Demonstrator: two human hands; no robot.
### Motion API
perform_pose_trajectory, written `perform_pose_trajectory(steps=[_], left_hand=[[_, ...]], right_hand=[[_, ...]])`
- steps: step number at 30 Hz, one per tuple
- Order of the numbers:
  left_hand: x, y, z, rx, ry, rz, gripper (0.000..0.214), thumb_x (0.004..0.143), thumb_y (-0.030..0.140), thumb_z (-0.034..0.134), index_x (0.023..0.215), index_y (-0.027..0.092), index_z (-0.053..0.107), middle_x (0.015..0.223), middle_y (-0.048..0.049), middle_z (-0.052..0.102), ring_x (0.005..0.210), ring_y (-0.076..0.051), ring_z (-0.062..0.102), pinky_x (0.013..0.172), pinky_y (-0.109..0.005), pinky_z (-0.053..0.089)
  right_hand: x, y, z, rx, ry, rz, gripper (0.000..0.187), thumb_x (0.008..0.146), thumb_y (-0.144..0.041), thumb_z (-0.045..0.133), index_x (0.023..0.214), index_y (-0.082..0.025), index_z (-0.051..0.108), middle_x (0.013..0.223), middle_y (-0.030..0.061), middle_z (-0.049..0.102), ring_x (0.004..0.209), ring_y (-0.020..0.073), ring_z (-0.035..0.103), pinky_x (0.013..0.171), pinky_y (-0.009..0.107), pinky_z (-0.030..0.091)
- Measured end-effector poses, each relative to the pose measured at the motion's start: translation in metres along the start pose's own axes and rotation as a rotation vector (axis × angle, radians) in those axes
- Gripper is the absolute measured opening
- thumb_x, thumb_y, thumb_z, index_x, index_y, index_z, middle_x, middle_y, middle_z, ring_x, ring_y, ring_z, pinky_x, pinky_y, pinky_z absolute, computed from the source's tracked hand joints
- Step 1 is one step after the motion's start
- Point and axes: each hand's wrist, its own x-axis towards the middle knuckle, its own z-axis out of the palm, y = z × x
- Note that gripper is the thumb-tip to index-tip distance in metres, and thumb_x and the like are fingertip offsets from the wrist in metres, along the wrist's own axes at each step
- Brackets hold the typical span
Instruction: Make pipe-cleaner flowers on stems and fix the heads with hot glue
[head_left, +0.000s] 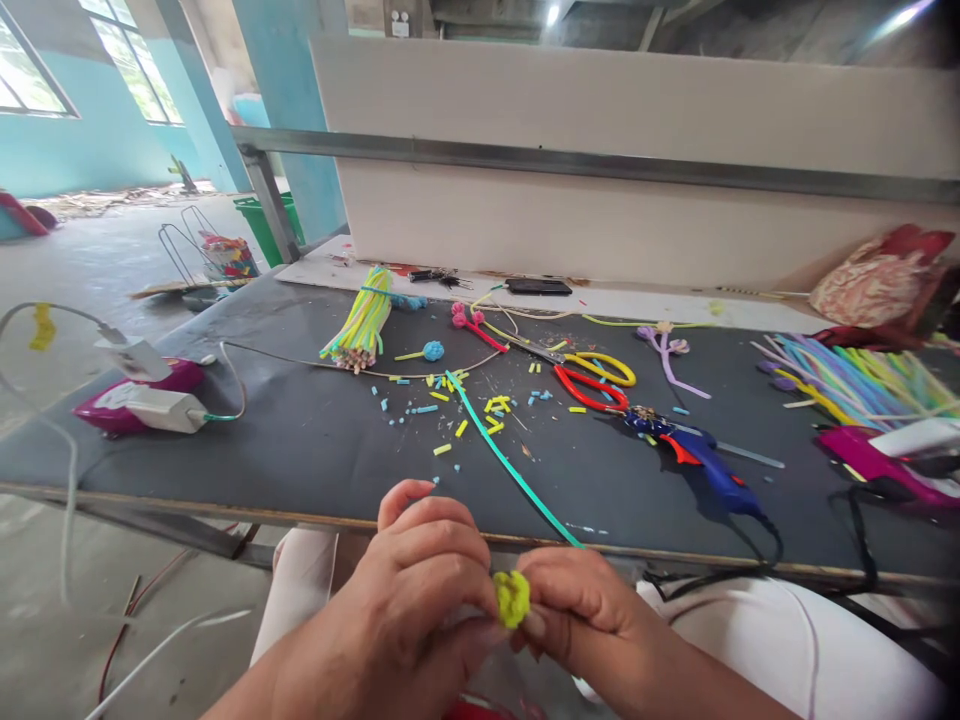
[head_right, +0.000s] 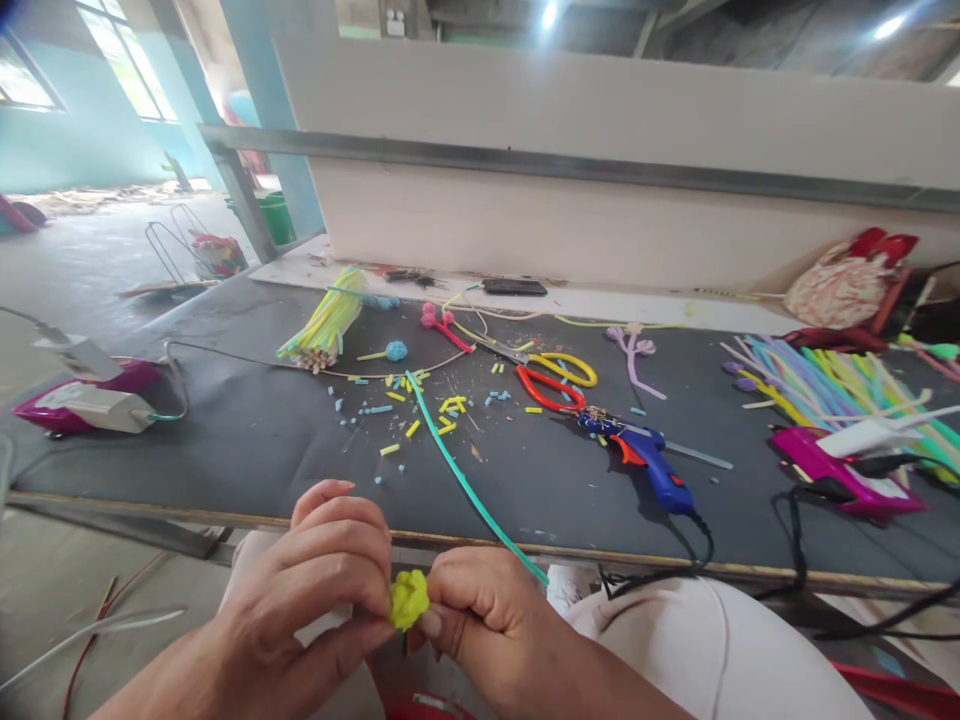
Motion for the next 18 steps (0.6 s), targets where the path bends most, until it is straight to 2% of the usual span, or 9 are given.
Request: perform_pose_trajectory(steps=[4, 11, 14, 18], left_hand=[[0.005, -0.001, -0.005, -0.071, -0.066, -0.043, 0.011, 0.079, 0.009, 0.063, 0.074, 0.017, 0.058, 0.071, 0.0022, 0.061, 0.076, -0.012, 0.058, 0.093, -0.036, 0.032], [0.002, -0.007, -0.002, -0.087, -0.068, -0.102, 0.013, 0.08, 0.01, 0.061, 0.07, 0.017, 0.058, 0.068, 0.0023, 0.059, 0.069, -0.011, 0.055, 0.084, -0.033, 0.037], [-0.002, -0.009, 0.002, -0.093, -0.041, -0.123, 0.015, 0.084, 0.011, 0.053, 0.07, 0.018, 0.056, 0.068, 0.0023, 0.058, 0.07, -0.012, 0.054, 0.088, -0.036, 0.035], [-0.005, -0.009, 0.004, -0.049, -0.068, -0.037, 0.019, 0.083, 0.005, 0.047, 0.072, 0.019, 0.052, 0.068, 0.0032, 0.057, 0.072, -0.012, 0.053, 0.1, -0.039, 0.026]], right_hand=[[0.0, 0.002, 0.001, -0.042, 0.014, -0.014, 0.044, 0.093, -0.043, 0.044, 0.067, -0.015, 0.065, 0.06, -0.0014, 0.053, 0.058, 0.0096, 0.051, 0.056, 0.02, 0.037], [0.0, 0.0, 0.001, -0.177, 0.008, -0.013, 0.05, 0.095, -0.046, 0.036, 0.067, -0.015, 0.064, 0.06, 0.0002, 0.053, 0.058, 0.0105, 0.051, 0.055, 0.021, 0.036], [0.0, 0.0, 0.001, -0.207, 0.012, -0.004, 0.052, 0.095, -0.046, 0.034, 0.066, -0.014, 0.063, 0.06, 0.0011, 0.054, 0.059, 0.0112, 0.051, 0.055, 0.022, 0.036], [-0.001, 0.003, 0.0, -0.12, -0.001, -0.005, 0.051, 0.094, -0.048, 0.038, 0.066, -0.014, 0.064, 0.058, 0.0001, 0.053, 0.058, 0.0108, 0.052, 0.055, 0.021, 0.037]])
